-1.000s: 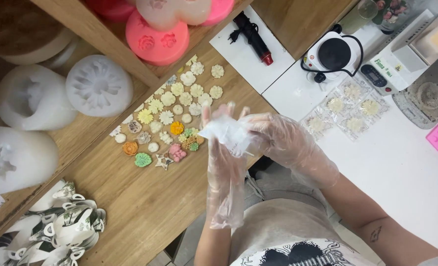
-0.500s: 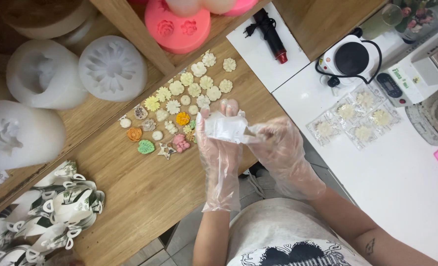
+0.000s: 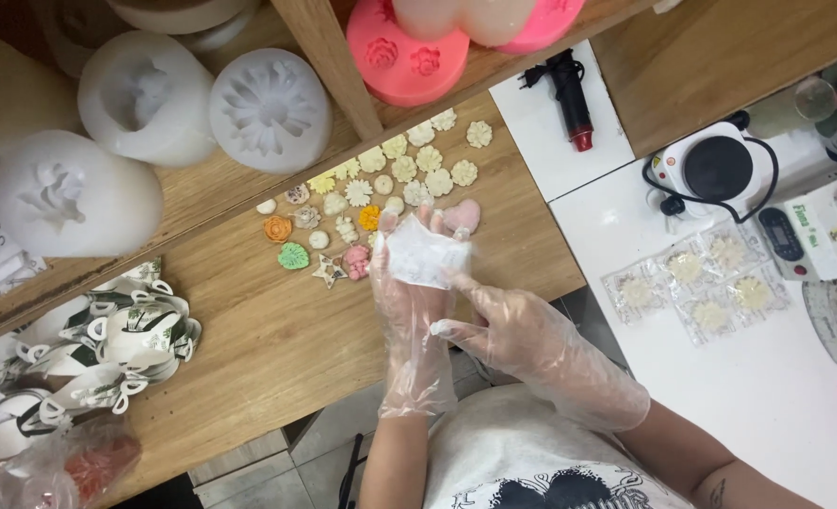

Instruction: The person is packaging small decorative wax flower items into small plastic bags.

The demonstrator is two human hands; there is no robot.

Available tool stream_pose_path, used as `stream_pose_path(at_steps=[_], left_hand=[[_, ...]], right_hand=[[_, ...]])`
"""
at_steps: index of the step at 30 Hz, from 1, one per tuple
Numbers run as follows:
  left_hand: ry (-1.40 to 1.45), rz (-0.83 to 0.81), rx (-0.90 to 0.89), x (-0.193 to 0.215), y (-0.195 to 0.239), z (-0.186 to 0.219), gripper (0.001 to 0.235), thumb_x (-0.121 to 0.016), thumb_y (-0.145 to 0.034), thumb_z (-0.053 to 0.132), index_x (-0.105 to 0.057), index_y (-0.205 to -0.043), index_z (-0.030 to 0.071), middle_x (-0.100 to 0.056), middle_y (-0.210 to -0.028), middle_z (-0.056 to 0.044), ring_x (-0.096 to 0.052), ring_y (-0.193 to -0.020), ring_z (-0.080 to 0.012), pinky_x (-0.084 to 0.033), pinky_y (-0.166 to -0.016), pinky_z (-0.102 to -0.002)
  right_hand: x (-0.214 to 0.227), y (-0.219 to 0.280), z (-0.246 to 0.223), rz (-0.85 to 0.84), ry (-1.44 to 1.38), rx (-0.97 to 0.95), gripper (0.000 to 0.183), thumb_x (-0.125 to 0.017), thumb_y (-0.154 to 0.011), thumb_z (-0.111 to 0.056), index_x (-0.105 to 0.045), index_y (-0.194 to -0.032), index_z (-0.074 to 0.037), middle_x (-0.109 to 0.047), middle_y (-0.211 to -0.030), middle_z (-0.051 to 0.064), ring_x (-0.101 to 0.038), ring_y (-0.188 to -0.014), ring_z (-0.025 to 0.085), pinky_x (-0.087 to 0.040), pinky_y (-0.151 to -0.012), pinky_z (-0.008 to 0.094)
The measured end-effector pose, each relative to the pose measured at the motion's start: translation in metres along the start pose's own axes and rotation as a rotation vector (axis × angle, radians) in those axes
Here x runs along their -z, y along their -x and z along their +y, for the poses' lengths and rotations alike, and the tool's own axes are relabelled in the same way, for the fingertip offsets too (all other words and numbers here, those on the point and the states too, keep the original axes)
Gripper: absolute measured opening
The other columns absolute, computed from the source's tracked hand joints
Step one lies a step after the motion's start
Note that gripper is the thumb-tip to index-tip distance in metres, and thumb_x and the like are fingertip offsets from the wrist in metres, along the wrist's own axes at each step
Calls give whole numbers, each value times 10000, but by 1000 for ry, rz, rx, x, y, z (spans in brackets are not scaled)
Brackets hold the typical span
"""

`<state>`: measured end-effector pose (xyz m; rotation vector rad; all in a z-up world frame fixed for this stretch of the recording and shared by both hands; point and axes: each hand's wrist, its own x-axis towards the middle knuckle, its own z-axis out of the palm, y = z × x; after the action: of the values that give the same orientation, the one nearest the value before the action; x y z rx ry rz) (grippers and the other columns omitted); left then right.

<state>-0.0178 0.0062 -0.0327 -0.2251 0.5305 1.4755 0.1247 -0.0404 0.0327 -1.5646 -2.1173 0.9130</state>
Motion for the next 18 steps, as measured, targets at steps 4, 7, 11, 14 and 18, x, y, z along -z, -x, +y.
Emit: stream_pose_path(at_steps=[4,7,11,14,18], left_hand=[[43,-117,39,0,8,-1,442,-408,-1014,389,-491,-1395,182,-475,-1524,-184,-514,-1356,-326,-469,-1079,-579],[-10,-157,-8,-9,16,-2,405,-431,-1050,374,-410,-1404,181,-444,-1554,-202,-499,-1350,-344,-446,-1102,-590],[-81,-55,-56,-24,19,-6,485,-417,-1018,376,-488,-1437,142,-469,-1558,-177,-514,-1362,-315,-445,-1127,-504],[-72,-45,-100,-18,11,-8,389,-413,-1019,363,-531,-1321,148,-484,-1519,-197,-532,-1333,-329,-460,-1114,-510],[-76,9,-177,-2,0,-4,324,-435,-1054,354,-580,-1244,136,-551,-1416,-223,-554,-1286,-348,-463,-1108,-541]], right_hand=[[-6,-17,1,-87,-46,36,808,-676,-879,-542,-460,-1496,-67,-669,-643,144,-733,-625,336,-585,-585,449],[-9,-22,5,-164,-40,-110,768,-670,-871,-571,-486,-1464,-118,-728,-850,183,-764,-810,355,-604,-698,443],[-6,-29,3,106,-230,153,675,-641,-979,-496,-503,-1466,-50,-702,-1179,286,-702,-1093,424,-575,-884,457],[-3,-32,3,32,-303,68,647,-629,-976,-475,-519,-1448,-46,-701,-1161,275,-693,-1079,430,-562,-880,471],[1,-32,18,-93,-300,79,617,-649,-955,-465,-535,-1398,-52,-722,-1030,235,-731,-911,374,-580,-776,454]])
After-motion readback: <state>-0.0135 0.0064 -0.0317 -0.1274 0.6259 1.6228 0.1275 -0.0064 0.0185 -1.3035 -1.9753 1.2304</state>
